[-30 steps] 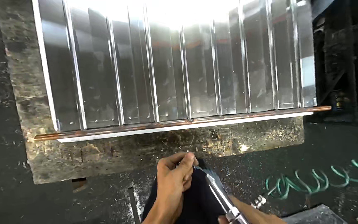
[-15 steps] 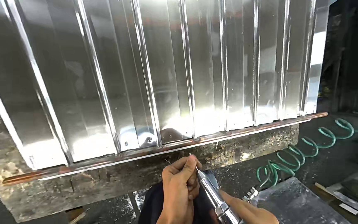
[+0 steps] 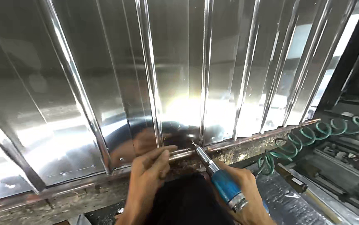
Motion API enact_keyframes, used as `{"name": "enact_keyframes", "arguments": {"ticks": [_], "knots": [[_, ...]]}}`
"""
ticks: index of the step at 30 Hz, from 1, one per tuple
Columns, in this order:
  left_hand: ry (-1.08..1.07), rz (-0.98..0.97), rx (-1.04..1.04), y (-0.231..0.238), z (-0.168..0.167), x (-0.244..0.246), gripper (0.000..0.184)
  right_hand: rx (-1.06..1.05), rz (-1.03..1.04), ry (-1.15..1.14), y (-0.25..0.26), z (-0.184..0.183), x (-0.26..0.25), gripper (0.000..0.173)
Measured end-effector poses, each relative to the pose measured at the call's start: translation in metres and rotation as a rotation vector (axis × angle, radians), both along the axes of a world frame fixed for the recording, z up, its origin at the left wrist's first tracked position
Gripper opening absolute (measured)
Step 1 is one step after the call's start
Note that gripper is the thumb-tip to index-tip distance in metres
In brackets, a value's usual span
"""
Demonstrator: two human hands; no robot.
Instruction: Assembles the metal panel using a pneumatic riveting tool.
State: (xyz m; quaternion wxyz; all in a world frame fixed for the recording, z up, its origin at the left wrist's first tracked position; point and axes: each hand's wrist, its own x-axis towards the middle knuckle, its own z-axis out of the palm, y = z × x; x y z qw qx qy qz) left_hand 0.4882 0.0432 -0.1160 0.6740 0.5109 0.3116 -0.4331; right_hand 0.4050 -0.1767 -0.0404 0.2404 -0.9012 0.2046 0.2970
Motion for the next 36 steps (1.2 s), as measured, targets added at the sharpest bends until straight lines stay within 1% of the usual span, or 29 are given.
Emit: {"name": "enact_keyframes", "arguments": {"ticks": [2, 6, 7, 9, 10, 12, 13, 16, 18, 20, 22, 24, 26, 28, 30, 32, 33, 34, 36], "knots": [[-0.034, 0.093, -0.019, 0.017, 0.001, 0.016, 0.028, -0.013, 0.020, 0.053, -0.001, 0.006, 0.010, 0.034], [-0.081, 0.223, -0.055, 0.037, 0.007, 0.043, 0.028, -0.122, 0.100, 0.188, 0.010, 0.018, 0.034, 0.036], [-0.086, 0.241, -0.064, 0.039, 0.008, 0.047, 0.028, -0.139, 0.143, 0.257, 0.014, 0.020, 0.046, 0.039], [-0.079, 0.242, -0.092, 0.042, 0.011, 0.053, 0.028, -0.121, 0.235, 0.408, 0.019, 0.025, 0.074, 0.052], [-0.074, 0.231, -0.106, 0.042, 0.011, 0.053, 0.028, -0.086, 0.256, 0.418, 0.018, 0.024, 0.082, 0.054], [-0.056, 0.226, -0.143, 0.040, 0.011, 0.047, 0.027, -0.017, 0.225, 0.255, 0.016, 0.016, 0.078, 0.045], [-0.042, 0.234, -0.171, 0.037, 0.011, 0.044, 0.026, -0.022, 0.230, 0.217, 0.018, 0.013, 0.077, 0.041], [0.006, 0.243, -0.249, 0.026, 0.011, 0.039, 0.027, -0.112, 0.421, 0.259, 0.023, 0.012, 0.081, 0.038], [0.044, 0.261, -0.307, 0.017, 0.016, 0.037, 0.028, -0.138, 0.467, 0.286, 0.019, 0.012, 0.077, 0.041], [0.067, 0.271, -0.380, 0.011, 0.027, 0.030, 0.030, -0.093, 0.392, 0.202, 0.009, 0.011, 0.060, 0.037], [0.055, 0.276, -0.462, 0.007, 0.041, 0.021, 0.035, -0.023, 0.222, 0.046, 0.000, 0.017, 0.037, 0.032], [0.031, 0.302, -0.529, 0.003, 0.051, 0.007, 0.045, 0.142, 0.010, -0.101, -0.009, 0.040, 0.021, 0.035], [0.042, 0.280, -0.537, -0.006, 0.064, -0.020, 0.053, 0.287, -0.125, -0.199, -0.010, 0.077, 0.000, 0.040], [0.004, 0.188, -0.519, -0.026, 0.077, -0.045, 0.057, 0.344, -0.174, -0.309, -0.007, 0.105, -0.019, 0.035], [-0.083, 0.074, -0.448, -0.052, 0.092, -0.072, 0.051, 0.383, -0.155, -0.358, -0.004, 0.122, -0.037, 0.027], [-0.265, -0.056, -0.345, -0.078, 0.104, -0.100, 0.041, 0.333, -0.135, -0.404, -0.004, 0.128, -0.062, 0.023], [-0.351, -0.111, -0.357, -0.087, 0.106, -0.113, 0.038, 0.306, -0.140, -0.429, -0.007, 0.128, -0.076, 0.022], [-0.410, -0.137, -0.378, -0.097, 0.107, -0.126, 0.037, 0.283, -0.154, -0.449, -0.010, 0.127, -0.092, 0.021], [-0.461, -0.221, -0.345, -0.114, 0.111, -0.152, 0.036, 0.233, -0.185, -0.477, -0.019, 0.128, -0.123, 0.025]]}}
